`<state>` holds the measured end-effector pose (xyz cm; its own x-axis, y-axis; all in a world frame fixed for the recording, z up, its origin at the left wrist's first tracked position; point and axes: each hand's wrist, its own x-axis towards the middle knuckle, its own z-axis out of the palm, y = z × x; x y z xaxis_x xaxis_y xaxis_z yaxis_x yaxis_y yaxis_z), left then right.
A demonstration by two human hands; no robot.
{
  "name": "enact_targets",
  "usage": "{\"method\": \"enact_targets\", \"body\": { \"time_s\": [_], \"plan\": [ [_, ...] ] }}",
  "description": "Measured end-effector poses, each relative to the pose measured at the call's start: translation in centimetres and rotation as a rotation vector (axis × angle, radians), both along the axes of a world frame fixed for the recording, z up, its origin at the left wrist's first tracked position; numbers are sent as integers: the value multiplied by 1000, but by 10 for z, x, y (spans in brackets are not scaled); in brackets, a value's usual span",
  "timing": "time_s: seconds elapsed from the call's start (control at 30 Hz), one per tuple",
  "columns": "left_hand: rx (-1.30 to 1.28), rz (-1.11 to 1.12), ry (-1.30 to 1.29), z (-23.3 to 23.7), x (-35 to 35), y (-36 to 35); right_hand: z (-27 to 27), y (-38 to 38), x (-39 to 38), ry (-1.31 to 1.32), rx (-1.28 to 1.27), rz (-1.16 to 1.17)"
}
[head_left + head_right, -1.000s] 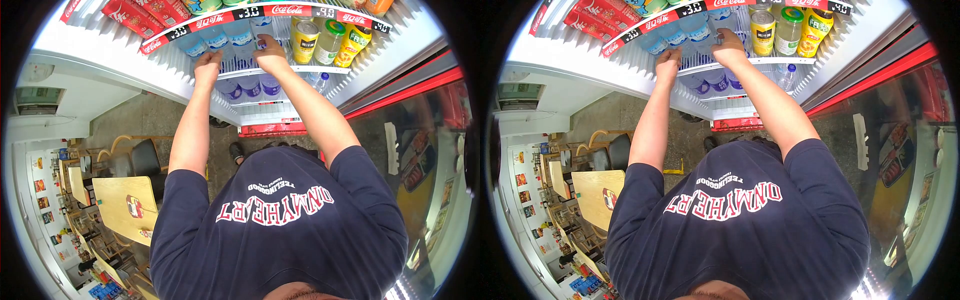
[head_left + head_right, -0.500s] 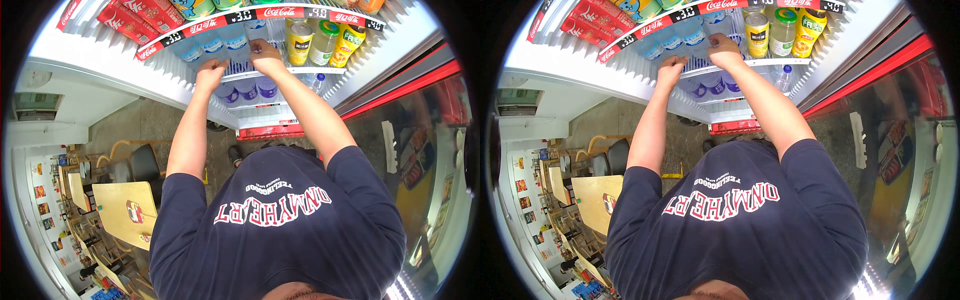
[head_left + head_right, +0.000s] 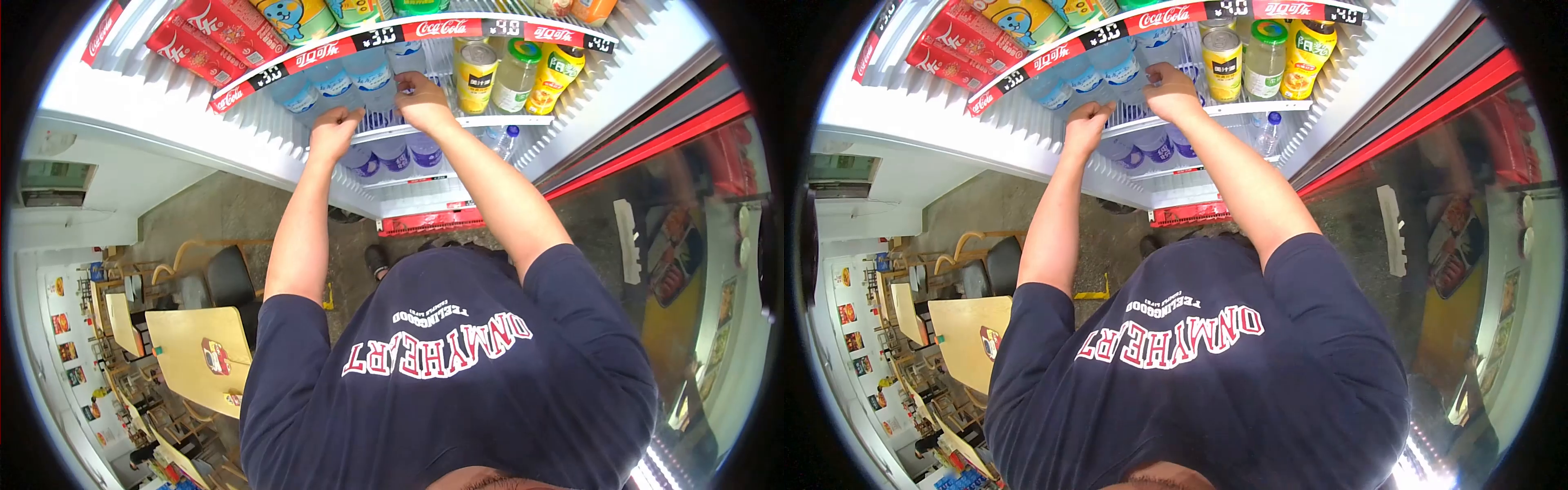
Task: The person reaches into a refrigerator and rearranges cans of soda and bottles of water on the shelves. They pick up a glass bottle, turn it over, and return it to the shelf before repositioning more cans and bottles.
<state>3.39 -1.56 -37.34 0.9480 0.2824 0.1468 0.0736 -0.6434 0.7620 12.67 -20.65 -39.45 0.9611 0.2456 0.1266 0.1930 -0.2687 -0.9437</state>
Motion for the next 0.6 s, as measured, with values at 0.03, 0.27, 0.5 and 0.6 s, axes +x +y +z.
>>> {"method": "enact_targets", "body": {
  "time_s": [0.03,0.27,0.5,0.6],
  "plan": [
    [-5,-1,-1,-2,1,1,-1,0,-1,-11,-12,-8],
    [19,-17,-26,-2,-1,3,3,-1,-7,-6,60,-26],
    [-19,-31,-113,-8,-6,5,11,-4,-23,-147,141,-128],
    [-54,-10,-129,-10,-7,3,3,-2,-21,-170,122,-168]
  ]
}}
